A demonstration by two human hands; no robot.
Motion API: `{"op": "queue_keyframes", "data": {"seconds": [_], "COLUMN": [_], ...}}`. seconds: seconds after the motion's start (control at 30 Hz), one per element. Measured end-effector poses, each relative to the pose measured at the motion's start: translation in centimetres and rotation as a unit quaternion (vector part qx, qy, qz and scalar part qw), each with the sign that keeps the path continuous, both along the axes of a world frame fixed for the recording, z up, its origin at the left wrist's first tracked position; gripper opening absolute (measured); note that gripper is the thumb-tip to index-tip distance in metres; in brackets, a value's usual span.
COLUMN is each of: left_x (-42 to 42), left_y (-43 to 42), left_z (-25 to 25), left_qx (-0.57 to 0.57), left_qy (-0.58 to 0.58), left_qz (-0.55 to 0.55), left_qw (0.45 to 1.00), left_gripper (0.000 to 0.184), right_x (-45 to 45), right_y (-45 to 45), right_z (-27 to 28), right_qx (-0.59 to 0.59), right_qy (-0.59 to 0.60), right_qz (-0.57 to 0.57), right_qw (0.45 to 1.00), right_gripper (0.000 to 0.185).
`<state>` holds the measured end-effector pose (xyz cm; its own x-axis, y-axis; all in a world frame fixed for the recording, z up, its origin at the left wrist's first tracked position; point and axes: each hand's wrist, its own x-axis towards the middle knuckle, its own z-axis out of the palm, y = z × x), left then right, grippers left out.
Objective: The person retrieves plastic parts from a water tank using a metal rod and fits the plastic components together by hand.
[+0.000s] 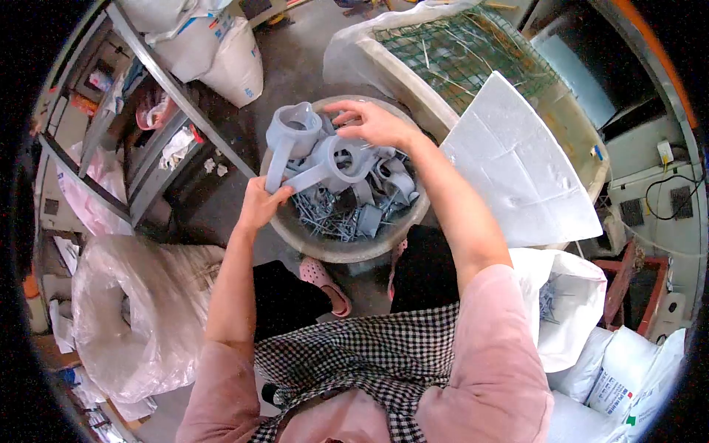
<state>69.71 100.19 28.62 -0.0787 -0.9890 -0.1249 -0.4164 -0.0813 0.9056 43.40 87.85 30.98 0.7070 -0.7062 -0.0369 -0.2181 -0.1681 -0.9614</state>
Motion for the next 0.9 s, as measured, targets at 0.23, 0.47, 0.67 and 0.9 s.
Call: {"op": "queue_keyframes", "data": {"seconds": [0.23,0.47,0.67,0.9], "left_x": [-0.9,-2.3,-2.4,-3.4], "left_y": [0.7,0.7,-0.7,-0.3], "left_z": [1.1,1.5,1.5,1.8], "left_qx": [-0.01,-0.027,0.037,0.08], "left_qy": [0.04,0.009,0.296,0.323], "left_qz": [-0.014,-0.012,0.121,0.094], "left_qw": [0.999,1.0,0.947,0.938], "left_gripper": [0.021,0.021,0.036,0.036], "right_x": [2.6,2.8,2.4,4.9], "right_y": [0.8,0.9,1.8,4.2], "right_z": [1.0,0.6,2.2,2.1], "right_qx": [-0.012,-0.035,-0.289,-0.494], "right_qy": [0.009,-0.011,0.014,0.191], "right_qz": [-0.109,-0.072,-0.369,-0.087], "right_qw": [0.994,0.997,0.883,0.844], "right_gripper": [0.074,0.051,0.034,0.074]}}
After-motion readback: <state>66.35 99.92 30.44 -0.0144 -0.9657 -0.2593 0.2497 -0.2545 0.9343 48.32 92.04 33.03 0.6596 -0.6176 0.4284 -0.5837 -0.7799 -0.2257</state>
